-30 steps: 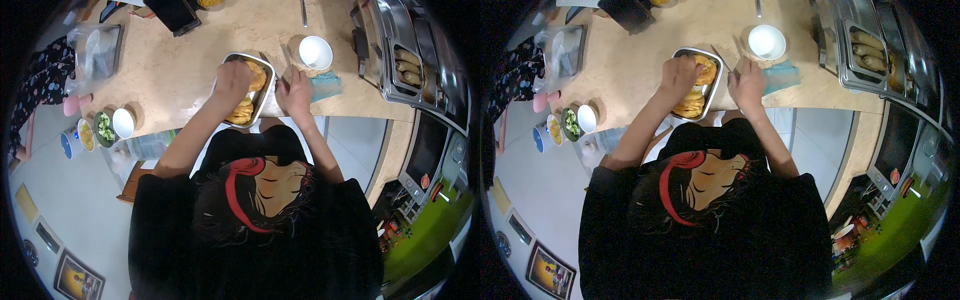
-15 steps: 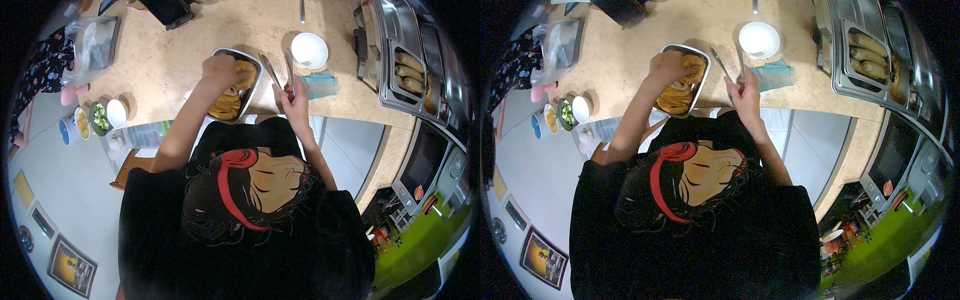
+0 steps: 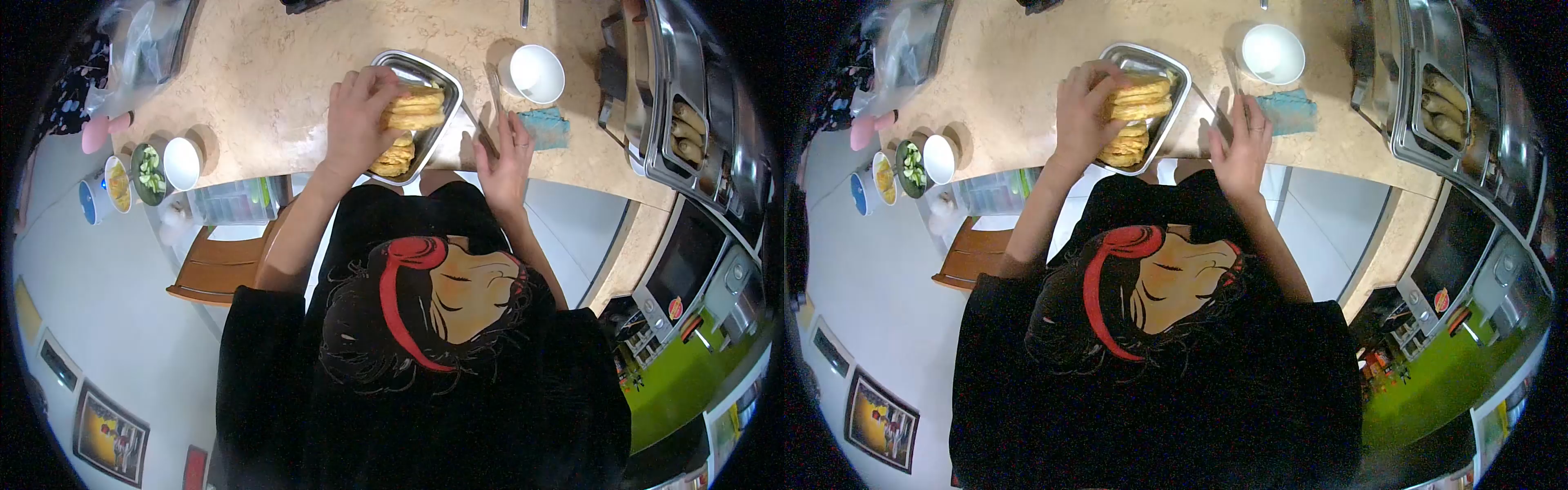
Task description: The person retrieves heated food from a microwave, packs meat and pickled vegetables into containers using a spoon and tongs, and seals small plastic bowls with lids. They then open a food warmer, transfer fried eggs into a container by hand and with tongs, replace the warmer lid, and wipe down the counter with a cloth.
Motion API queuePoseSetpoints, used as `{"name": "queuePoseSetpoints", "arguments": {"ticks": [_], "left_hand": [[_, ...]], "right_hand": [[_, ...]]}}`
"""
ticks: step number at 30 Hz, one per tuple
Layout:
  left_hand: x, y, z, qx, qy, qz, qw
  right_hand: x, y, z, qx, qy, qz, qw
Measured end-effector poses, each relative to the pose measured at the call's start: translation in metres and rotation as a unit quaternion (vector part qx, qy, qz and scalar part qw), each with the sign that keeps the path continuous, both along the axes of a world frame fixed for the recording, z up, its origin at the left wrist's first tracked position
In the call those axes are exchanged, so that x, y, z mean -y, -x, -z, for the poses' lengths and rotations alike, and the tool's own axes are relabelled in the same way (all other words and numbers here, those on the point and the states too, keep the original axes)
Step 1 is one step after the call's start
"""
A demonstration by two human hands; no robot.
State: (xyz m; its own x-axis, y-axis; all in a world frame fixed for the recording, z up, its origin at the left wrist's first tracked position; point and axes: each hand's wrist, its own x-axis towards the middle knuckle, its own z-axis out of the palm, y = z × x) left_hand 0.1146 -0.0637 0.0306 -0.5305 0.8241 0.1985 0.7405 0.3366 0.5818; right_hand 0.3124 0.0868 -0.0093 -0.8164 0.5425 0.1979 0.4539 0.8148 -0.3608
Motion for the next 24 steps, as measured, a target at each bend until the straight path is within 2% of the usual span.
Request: {"name": "queuePoseSetpoints", "arguments": {"ticks": [2,3,4,5,7,8,9,11,13,14,15,17,19,22,24], "left_hand": [[0.002,-0.001,-0.002,-0.012,-0.016,0.002,1.0],[0.002,0.0,0.001,0.008,-0.033,0.013,0.999],[0.001,0.001,0.002,0.027,-0.05,0.024,0.998],[0.001,0.001,0.001,0.025,-0.05,0.026,0.998],[-0.002,0.001,-0.001,0.114,-0.076,0.024,0.99],[-0.004,0.003,-0.004,0.109,-0.075,0.029,0.991],[-0.005,0.005,-0.007,0.137,-0.083,0.03,0.987],[-0.013,0.01,-0.016,0.16,-0.095,0.042,0.982],[-0.03,0.016,-0.029,0.314,-0.058,0.018,0.948],[-0.045,0.02,-0.035,0.376,-0.04,0.019,0.926],[-0.065,0.024,-0.04,0.373,-0.04,0.033,0.927],[-0.107,0.03,-0.046,0.426,0.07,0.068,0.899],[-0.151,0.025,-0.022,0.39,0.08,0.096,0.912],[-0.203,0.016,0.013,0.428,0.104,0.135,0.888],[-0.221,0.011,0.021,0.378,0.126,0.101,0.912]], "right_hand": [[0.001,-0.007,-0.001,-0.017,0.001,-0.002,1.0],[0.0,-0.009,-0.002,-0.053,0.135,0.068,0.987],[-0.003,-0.011,-0.001,-0.088,0.265,0.138,0.95],[-0.009,-0.013,0.002,-0.091,0.265,0.138,0.95],[-0.028,-0.015,0.01,-0.161,0.311,0.246,0.904],[-0.037,-0.014,0.01,-0.209,0.348,0.269,0.873],[-0.045,-0.013,0.015,-0.215,0.349,0.273,0.87],[-0.067,-0.011,0.024,-0.31,0.44,0.311,0.783],[-0.085,-0.008,0.024,-0.308,0.439,0.319,0.782],[-0.093,-0.008,0.025,-0.285,0.48,0.302,0.773],[-0.099,-0.007,0.026,-0.263,0.522,0.283,0.761],[-0.105,-0.003,0.026,-0.263,0.516,0.295,0.76],[-0.11,-0.001,0.026,-0.253,0.53,0.274,0.762],[-0.111,0.004,0.021,-0.268,0.529,0.278,0.756],[-0.111,0.006,0.023,-0.285,0.538,0.271,0.745]]}}
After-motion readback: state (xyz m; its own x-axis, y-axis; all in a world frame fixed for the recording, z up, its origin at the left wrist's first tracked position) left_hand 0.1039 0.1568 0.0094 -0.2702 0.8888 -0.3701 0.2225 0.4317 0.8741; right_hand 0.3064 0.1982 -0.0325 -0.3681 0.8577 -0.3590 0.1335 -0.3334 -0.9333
